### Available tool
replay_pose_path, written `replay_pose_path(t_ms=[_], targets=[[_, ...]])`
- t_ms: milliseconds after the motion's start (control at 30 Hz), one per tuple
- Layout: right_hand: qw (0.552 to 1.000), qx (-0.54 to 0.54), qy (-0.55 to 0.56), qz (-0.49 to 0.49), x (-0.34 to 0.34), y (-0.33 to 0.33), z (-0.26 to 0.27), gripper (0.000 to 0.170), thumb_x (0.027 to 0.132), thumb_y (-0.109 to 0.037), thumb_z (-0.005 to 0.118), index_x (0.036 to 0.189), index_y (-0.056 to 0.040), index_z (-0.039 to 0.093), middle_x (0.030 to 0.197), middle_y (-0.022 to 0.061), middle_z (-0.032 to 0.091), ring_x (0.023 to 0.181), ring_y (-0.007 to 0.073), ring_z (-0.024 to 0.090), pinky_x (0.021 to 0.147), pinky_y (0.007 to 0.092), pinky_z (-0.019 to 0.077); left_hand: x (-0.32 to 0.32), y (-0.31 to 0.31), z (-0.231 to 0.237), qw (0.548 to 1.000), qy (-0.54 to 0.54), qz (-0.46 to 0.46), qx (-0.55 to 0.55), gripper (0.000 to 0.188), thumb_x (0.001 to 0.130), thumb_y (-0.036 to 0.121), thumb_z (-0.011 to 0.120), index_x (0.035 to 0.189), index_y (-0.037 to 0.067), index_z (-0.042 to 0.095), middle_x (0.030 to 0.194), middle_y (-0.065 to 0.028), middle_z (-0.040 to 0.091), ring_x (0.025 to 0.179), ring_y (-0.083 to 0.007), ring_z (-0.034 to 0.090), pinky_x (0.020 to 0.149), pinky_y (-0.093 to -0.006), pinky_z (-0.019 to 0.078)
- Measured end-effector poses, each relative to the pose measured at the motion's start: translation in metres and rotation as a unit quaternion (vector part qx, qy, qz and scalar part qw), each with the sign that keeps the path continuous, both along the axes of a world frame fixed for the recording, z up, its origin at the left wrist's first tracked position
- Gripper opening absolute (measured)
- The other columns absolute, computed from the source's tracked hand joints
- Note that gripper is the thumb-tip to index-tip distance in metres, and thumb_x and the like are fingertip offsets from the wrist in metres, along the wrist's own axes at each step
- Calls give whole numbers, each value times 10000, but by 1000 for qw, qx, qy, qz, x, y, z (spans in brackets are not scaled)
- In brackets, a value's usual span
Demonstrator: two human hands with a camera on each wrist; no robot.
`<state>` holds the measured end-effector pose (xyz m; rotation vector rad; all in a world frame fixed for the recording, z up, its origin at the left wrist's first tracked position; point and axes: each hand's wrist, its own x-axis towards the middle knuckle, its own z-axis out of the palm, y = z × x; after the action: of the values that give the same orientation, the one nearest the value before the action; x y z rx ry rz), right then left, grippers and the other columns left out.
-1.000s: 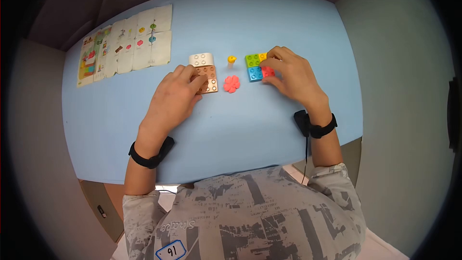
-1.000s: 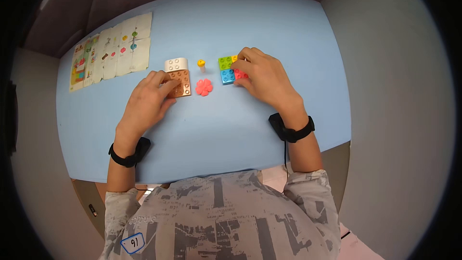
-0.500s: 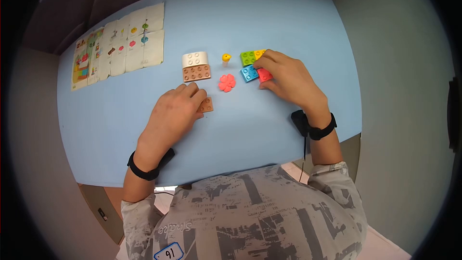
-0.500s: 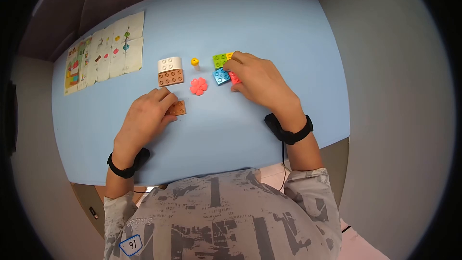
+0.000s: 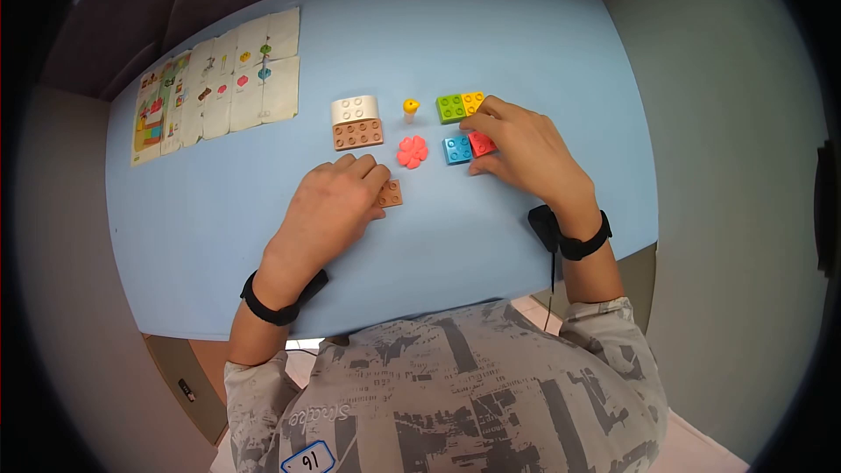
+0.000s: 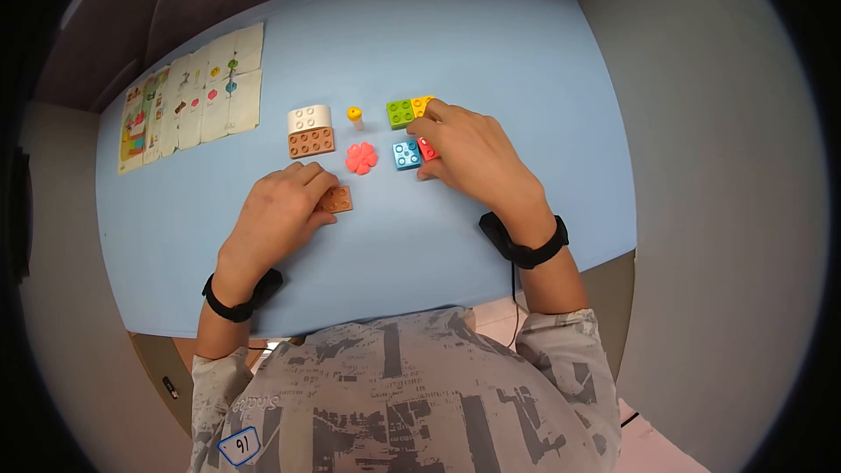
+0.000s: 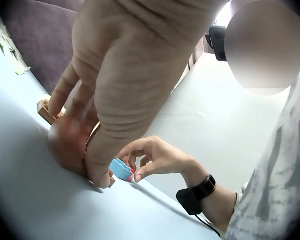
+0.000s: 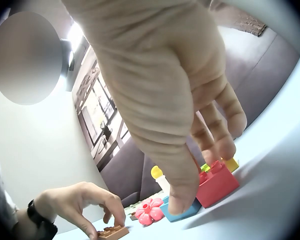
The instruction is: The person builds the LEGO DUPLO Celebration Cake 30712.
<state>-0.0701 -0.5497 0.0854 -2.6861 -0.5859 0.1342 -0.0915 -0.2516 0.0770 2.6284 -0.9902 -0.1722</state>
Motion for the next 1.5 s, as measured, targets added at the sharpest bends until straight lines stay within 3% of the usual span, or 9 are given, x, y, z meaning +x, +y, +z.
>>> replay_pose_path(t_ms=[333,433,833,933,1133,1500], targets=[[999,1,50,20,-7,6,-5,392,792,-252,930,1116,-75,799,1084,77,742,885,304,739,783,409,590,0,-11,-10,1000,3,-15,10,389,788,266,916,1105,88,779,1025,-37,714,869,-263,725,757,-396,595],[999,-6,29,22,-13,13,-4,396,782,-258,940,1083,-53,785,1034,117,736,854,350,751,765,454,601,0,-20,-12,1000,0,-10,15,386,798,273,913,1107,85,778,1034,-36,717,876,-255,732,749,-393,597],[999,-19,25,35,-18,17,-2,290,825,-199,904,999,-33,742,950,126,714,811,354,736,713,462,593,1,-14,-2,1000,25,17,-10,525,769,288,941,1207,79,742,1075,-50,723,927,-283,743,785,-403,609],[996,56,2,69,-25,25,16,272,830,-168,887,984,-16,722,972,132,709,811,351,734,702,456,590,-2,-8,7,996,43,39,-62,542,764,276,948,1219,75,730,1086,-69,726,945,-304,742,810,-409,614],[988,44,-49,140,-27,57,-9,257,825,-126,862,928,22,681,996,170,703,828,345,740,691,439,590,-15,-15,7,988,46,69,-128,478,810,257,932,1190,57,724,1057,-89,726,879,-326,734,771,-411,614],[987,92,-4,132,-28,61,-23,215,861,-103,830,916,26,667,978,186,698,842,368,732,746,472,592,-15,-9,-13,992,39,58,-105,331,862,176,874,1111,24,716,991,-109,703,848,-324,736,720,-429,608]])
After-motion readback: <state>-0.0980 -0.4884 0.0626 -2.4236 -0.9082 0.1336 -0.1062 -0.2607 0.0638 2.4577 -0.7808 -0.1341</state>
